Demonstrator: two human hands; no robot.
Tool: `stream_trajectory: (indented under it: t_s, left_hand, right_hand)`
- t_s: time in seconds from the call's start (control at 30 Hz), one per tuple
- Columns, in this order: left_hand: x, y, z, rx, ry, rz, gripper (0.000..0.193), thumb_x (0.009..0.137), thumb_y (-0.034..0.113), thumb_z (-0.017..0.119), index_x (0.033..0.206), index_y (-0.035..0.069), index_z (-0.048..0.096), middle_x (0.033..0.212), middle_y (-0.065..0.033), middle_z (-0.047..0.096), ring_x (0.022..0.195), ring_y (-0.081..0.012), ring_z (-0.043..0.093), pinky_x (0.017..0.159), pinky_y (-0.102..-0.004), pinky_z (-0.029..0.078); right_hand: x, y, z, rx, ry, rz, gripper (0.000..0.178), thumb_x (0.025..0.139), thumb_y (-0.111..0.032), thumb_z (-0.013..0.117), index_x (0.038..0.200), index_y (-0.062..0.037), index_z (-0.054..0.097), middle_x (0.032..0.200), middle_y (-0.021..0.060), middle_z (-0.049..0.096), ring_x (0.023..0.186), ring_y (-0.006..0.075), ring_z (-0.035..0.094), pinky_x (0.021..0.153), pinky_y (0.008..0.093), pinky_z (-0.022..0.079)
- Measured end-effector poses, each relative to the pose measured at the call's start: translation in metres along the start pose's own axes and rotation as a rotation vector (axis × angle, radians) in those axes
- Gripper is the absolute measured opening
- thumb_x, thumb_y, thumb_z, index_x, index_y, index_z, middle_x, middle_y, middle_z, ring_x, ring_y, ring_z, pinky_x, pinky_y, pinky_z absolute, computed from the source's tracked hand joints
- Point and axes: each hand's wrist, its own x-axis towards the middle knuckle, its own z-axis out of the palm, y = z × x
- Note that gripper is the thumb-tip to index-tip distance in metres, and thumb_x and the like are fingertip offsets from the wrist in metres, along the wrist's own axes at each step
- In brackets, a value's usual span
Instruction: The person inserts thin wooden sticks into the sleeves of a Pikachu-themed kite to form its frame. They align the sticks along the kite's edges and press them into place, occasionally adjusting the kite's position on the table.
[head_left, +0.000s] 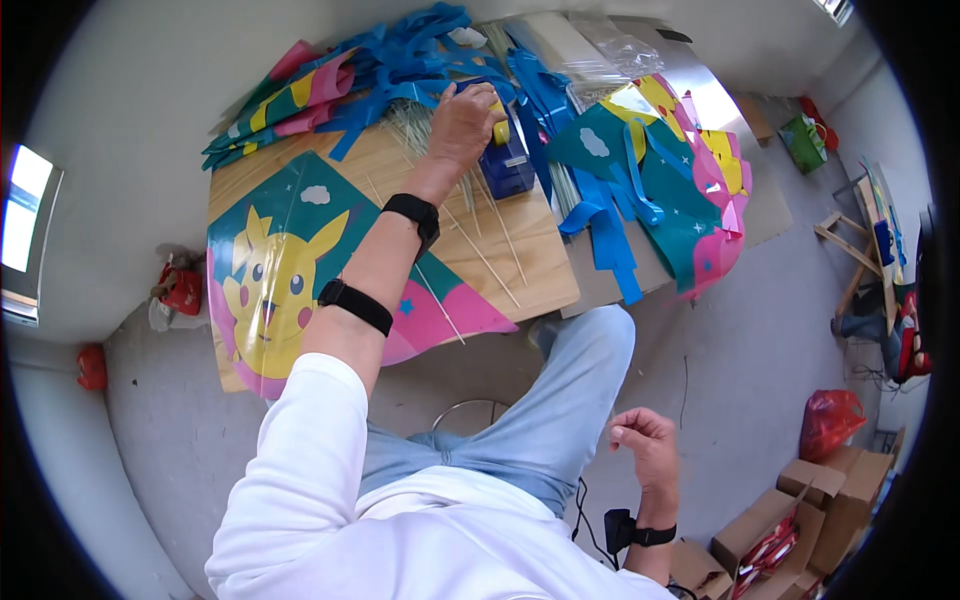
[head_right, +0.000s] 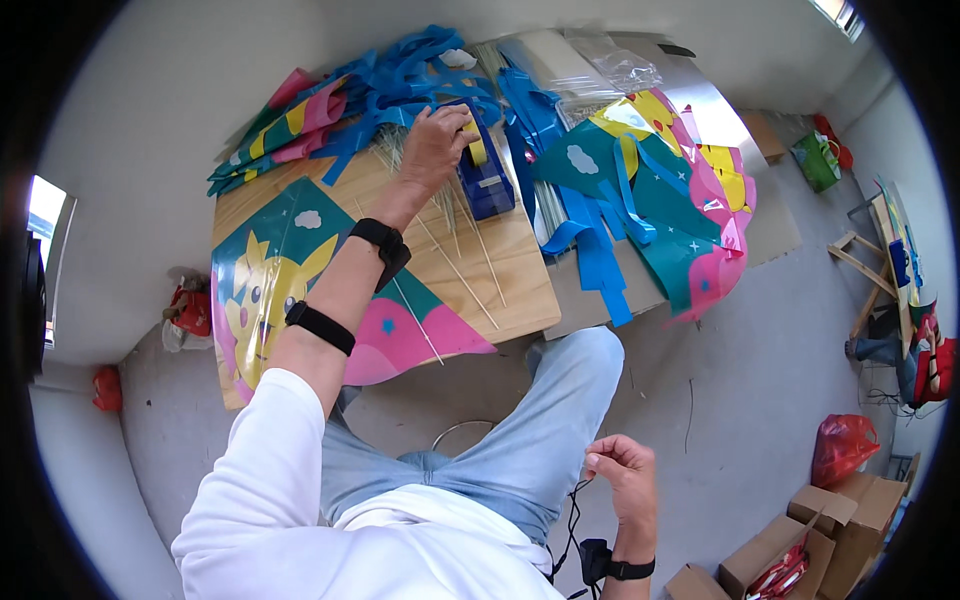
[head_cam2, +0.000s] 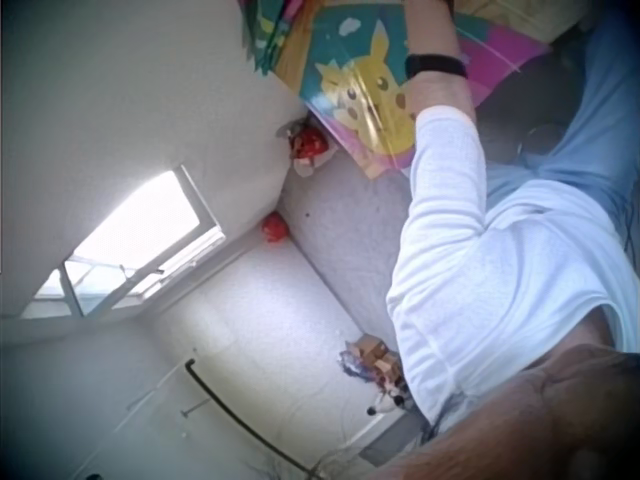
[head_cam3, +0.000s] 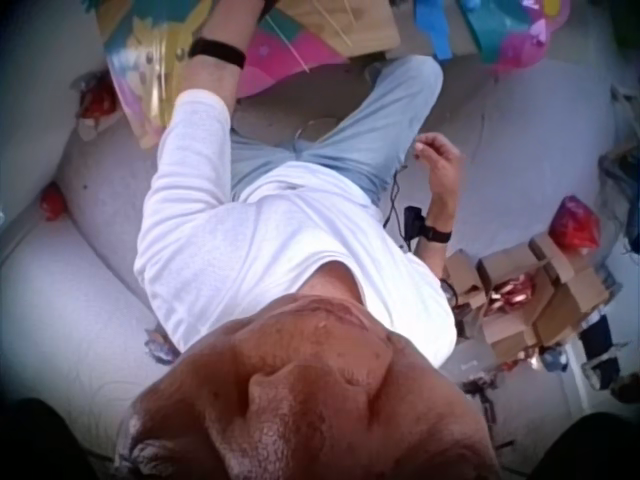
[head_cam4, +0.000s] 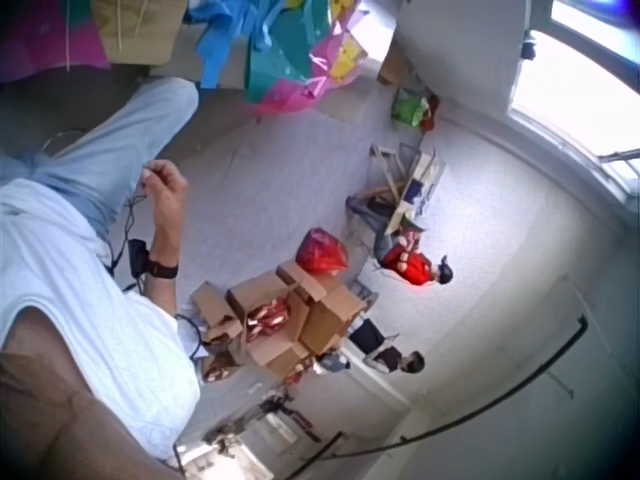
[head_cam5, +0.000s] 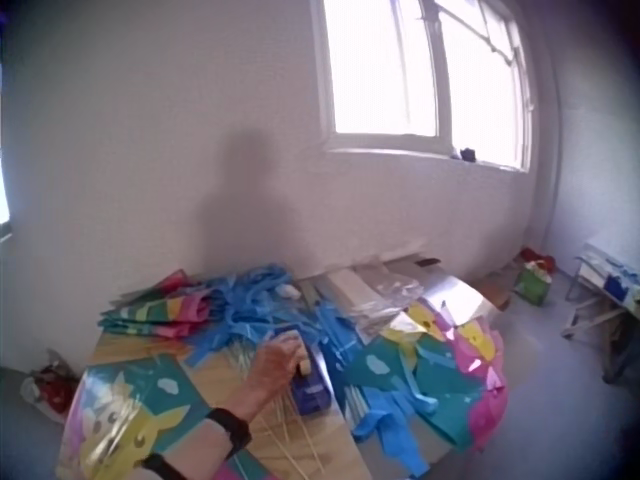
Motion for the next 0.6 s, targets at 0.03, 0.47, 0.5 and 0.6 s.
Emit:
stream_trajectory:
  t_s: [0.03,0.47,0.5,0.6]
  left_hand:
    - [-0.001,-0.003,0.002,-0.01,0.031,-0.006,0.032,0.083,0.022,0.067,0.107,0.001,0.067,0.122,-0.012,0.063,0.118,-0.028,0.055,0.109,-0.0493,0.032]
    - [-0.014,-0.006,0.026,0.084,0.244,0.109,0.042,0.069,0.015,0.077,0.107,0.002,0.065,0.115,-0.0107,0.063,0.113,-0.029,0.056,0.104,-0.0415,0.04]
    - [-0.013,-0.006,0.026,0.085,0.25,0.108,0.043,0.068,0.015,0.078,0.107,0.002,0.065,0.114,-0.0103,0.063,0.113,-0.0292,0.056,0.104,-0.0418,0.04]
    - [-0.01,0.001,0.023,0.109,0.173,0.09,0.044,0.068,0.012,0.077,0.108,0.002,0.064,0.115,-0.0101,0.063,0.113,-0.0285,0.056,0.102,-0.0427,0.041]
  right_hand:
    - [0.003,0.003,0.0,0.002,0.0,0.01,0.006,0.076,0.001,0.063,0.081,0.0022,0.066,0.071,0.0067,0.065,0.06,0.013,0.06,0.061,0.0268,0.05]
    - [0.007,0.004,-0.003,0.047,-0.007,0.017,0.006,0.076,0.0,0.064,0.081,0.002,0.066,0.073,0.0078,0.066,0.06,0.0136,0.06,0.061,0.0268,0.05]
    - [0.005,0.001,-0.003,0.058,-0.01,0.008,0.006,0.077,0.0,0.064,0.081,0.0021,0.066,0.073,0.0079,0.066,0.061,0.0136,0.06,0.061,0.0268,0.049]
    - [0.003,-0.001,-0.004,0.074,-0.017,-0.008,0.006,0.077,0.0,0.065,0.083,0.002,0.066,0.073,0.0061,0.065,0.062,0.0126,0.06,0.061,0.0261,0.05]
